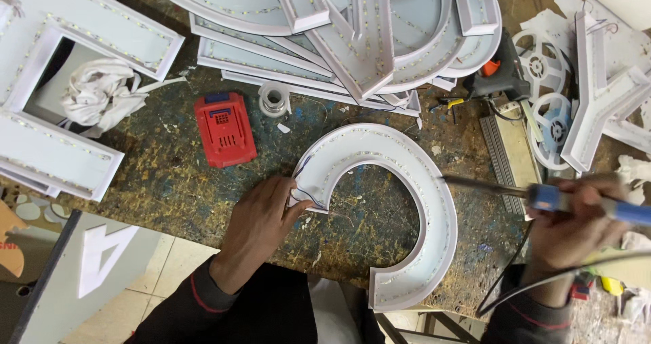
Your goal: The person solders wires onto white, letter-shaped LED light fixtures on a cluttered workbench. They use a soldering iron to attach wires to the LED strips and a red battery pack to test the lights, which illuminate upon connection.
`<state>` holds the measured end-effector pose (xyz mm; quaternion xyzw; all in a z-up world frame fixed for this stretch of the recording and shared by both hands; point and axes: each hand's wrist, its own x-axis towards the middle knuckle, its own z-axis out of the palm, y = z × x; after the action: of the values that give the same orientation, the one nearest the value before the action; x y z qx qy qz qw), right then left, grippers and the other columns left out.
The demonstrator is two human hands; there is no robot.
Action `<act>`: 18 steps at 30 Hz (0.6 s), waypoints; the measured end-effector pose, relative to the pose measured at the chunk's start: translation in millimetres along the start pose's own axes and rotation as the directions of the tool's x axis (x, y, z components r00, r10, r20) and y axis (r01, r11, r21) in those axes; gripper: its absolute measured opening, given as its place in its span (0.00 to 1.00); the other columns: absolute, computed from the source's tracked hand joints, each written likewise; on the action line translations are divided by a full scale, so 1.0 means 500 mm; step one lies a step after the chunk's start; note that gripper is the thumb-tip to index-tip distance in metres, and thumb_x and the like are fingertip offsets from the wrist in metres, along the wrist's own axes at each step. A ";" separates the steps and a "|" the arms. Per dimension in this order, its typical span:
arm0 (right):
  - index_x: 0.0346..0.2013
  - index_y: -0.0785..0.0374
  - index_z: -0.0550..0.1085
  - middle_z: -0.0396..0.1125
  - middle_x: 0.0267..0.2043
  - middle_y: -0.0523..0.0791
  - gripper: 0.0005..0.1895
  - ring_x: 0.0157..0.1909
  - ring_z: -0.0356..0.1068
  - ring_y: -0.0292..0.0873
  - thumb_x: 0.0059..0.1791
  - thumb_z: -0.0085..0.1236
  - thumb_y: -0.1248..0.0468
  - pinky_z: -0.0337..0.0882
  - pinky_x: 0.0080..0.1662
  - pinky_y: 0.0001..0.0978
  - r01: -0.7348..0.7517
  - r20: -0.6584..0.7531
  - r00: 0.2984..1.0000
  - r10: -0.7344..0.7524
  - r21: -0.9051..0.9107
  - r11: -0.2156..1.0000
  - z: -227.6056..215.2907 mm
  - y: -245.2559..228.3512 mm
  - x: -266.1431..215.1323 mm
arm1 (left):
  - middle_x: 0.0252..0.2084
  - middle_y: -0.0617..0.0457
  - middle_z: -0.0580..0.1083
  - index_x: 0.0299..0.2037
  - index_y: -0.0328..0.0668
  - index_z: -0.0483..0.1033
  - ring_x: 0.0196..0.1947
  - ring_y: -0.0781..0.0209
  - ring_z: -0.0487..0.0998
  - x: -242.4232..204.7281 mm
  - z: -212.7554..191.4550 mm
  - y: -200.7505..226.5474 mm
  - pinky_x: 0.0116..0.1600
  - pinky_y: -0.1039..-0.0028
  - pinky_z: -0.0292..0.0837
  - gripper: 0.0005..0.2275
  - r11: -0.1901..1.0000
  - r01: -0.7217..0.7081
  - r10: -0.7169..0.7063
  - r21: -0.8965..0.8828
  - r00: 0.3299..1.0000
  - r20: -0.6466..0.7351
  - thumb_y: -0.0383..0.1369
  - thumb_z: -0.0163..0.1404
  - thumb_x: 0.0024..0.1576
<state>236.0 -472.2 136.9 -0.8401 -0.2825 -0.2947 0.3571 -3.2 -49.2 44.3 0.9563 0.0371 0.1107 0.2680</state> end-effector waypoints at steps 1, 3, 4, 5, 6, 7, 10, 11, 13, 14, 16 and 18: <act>0.44 0.75 0.63 0.61 0.51 0.62 0.15 0.48 0.67 0.61 0.75 0.45 0.73 0.70 0.48 0.49 0.011 0.009 1.000 -0.011 0.010 1.000 0.059 -0.027 0.014 | 0.44 0.50 0.75 0.53 0.44 0.74 0.42 0.53 0.78 0.004 0.001 0.005 0.47 0.61 0.79 0.13 1.000 0.014 -0.014 0.001 1.000 -0.010 0.45 0.55 0.73; 0.33 0.45 0.63 0.53 0.19 0.29 0.20 0.17 0.50 0.26 0.70 0.40 0.53 0.53 0.18 0.23 -0.513 0.369 0.858 0.356 0.631 0.582 0.177 -0.085 0.032 | 0.46 0.49 0.78 0.56 0.41 0.74 0.43 0.53 0.81 0.010 0.003 0.013 0.45 0.64 0.79 0.11 0.997 0.045 -0.052 -0.055 0.989 -0.135 0.38 0.56 0.73; 0.33 0.45 0.63 0.53 0.19 0.29 0.20 0.17 0.50 0.26 0.70 0.40 0.53 0.53 0.18 0.23 -0.515 0.381 0.857 0.346 0.633 0.578 0.235 -0.053 0.007 | 0.46 0.49 0.78 0.56 0.41 0.74 0.43 0.53 0.81 0.013 0.020 0.012 0.45 0.64 0.79 0.11 0.997 0.059 -0.066 -0.052 0.988 -0.140 0.38 0.56 0.73; 0.36 0.51 0.68 0.55 0.19 0.36 0.13 0.15 0.49 0.30 0.64 0.49 0.54 0.55 0.17 0.25 -0.617 0.359 0.763 0.537 0.651 0.442 0.292 -0.024 -0.021 | 0.44 0.50 0.78 0.57 0.44 0.76 0.42 0.53 0.84 0.017 0.035 0.009 0.43 0.64 0.82 0.11 0.995 0.088 -0.095 -0.047 0.981 -0.171 0.40 0.57 0.72; 0.39 0.58 0.72 0.57 0.19 0.42 0.11 0.14 0.48 0.35 0.59 0.58 0.55 0.58 0.17 0.28 -0.685 0.341 0.626 0.701 0.669 0.287 0.349 0.006 -0.048 | 0.43 0.51 0.79 0.58 0.46 0.77 0.40 0.53 0.87 0.022 0.050 0.006 0.41 0.65 0.84 0.12 0.992 0.117 -0.123 -0.042 0.972 -0.202 0.42 0.57 0.72; 0.39 0.58 0.72 0.57 0.19 0.42 0.11 0.14 0.48 0.35 0.59 0.58 0.55 0.58 0.17 0.28 -0.685 0.346 0.628 0.697 0.671 0.284 0.378 -0.005 -0.054 | 0.43 0.51 0.79 0.58 0.46 0.77 0.40 0.53 0.87 0.023 0.064 0.001 0.41 0.65 0.84 0.12 0.992 0.122 -0.127 -0.037 0.970 -0.207 0.42 0.57 0.72; 0.36 0.60 0.71 0.55 0.18 0.41 0.11 0.13 0.46 0.34 0.60 0.57 0.59 0.55 0.17 0.25 -0.705 0.419 0.583 0.696 0.686 0.177 0.443 -0.024 -0.067 | 0.42 0.55 0.77 0.56 0.51 0.78 0.40 0.56 0.86 0.028 0.096 -0.010 0.40 0.68 0.83 0.08 0.989 0.143 -0.147 -0.034 0.956 -0.255 0.40 0.56 0.73; 0.39 0.60 0.70 0.58 0.21 0.43 0.09 0.13 0.49 0.33 0.60 0.57 0.61 0.59 0.17 0.27 -0.687 0.434 0.639 0.635 0.693 0.219 0.455 -0.022 -0.072 | 0.42 0.54 0.78 0.56 0.51 0.79 0.40 0.55 0.86 0.030 0.098 -0.012 0.40 0.67 0.84 0.07 0.990 0.127 -0.140 -0.066 0.955 -0.261 0.38 0.55 0.73; 0.41 0.59 0.68 0.60 0.24 0.44 0.07 0.13 0.51 0.33 0.60 0.57 0.63 0.63 0.18 0.29 -0.670 0.455 0.688 0.566 0.697 0.254 0.470 -0.025 -0.081 | 0.43 0.53 0.78 0.57 0.51 0.80 0.40 0.54 0.87 0.035 0.108 -0.019 0.40 0.67 0.84 0.06 0.988 0.121 -0.143 -0.098 0.953 -0.267 0.36 0.54 0.74; 0.40 0.61 0.69 0.62 0.24 0.47 0.09 0.12 0.53 0.34 0.60 0.58 0.62 0.65 0.18 0.30 -0.648 0.427 0.720 0.547 0.696 0.309 0.472 -0.029 -0.085 | 0.43 0.55 0.78 0.55 0.52 0.82 0.38 0.58 0.86 0.039 0.116 -0.024 0.39 0.68 0.85 0.05 0.992 0.106 -0.124 -0.074 0.942 -0.311 0.35 0.56 0.73; 0.39 0.63 0.69 0.64 0.24 0.50 0.10 0.12 0.55 0.36 0.60 0.59 0.62 0.67 0.18 0.30 -0.634 0.405 0.742 0.535 0.683 0.363 0.470 -0.033 -0.101 | 0.42 0.57 0.78 0.53 0.53 0.84 0.36 0.62 0.86 0.037 0.132 -0.028 0.38 0.70 0.85 0.04 0.994 0.098 -0.111 -0.057 0.933 -0.341 0.34 0.57 0.71; 0.42 0.60 0.67 0.71 0.31 0.51 0.10 0.12 0.57 0.37 0.60 0.59 0.61 0.69 0.18 0.28 -0.660 0.417 0.703 0.576 0.684 0.311 0.476 -0.034 -0.116 | 0.41 0.60 0.76 0.50 0.55 0.84 0.34 0.66 0.84 0.035 0.144 -0.036 0.36 0.73 0.84 0.03 0.997 0.072 -0.068 -0.001 0.937 -0.343 0.34 0.59 0.70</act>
<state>255.5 -295.2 -31.8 -0.6419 -0.0550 0.0639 0.7622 30.4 -68.1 -21.6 0.9220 0.1178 0.2657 0.2557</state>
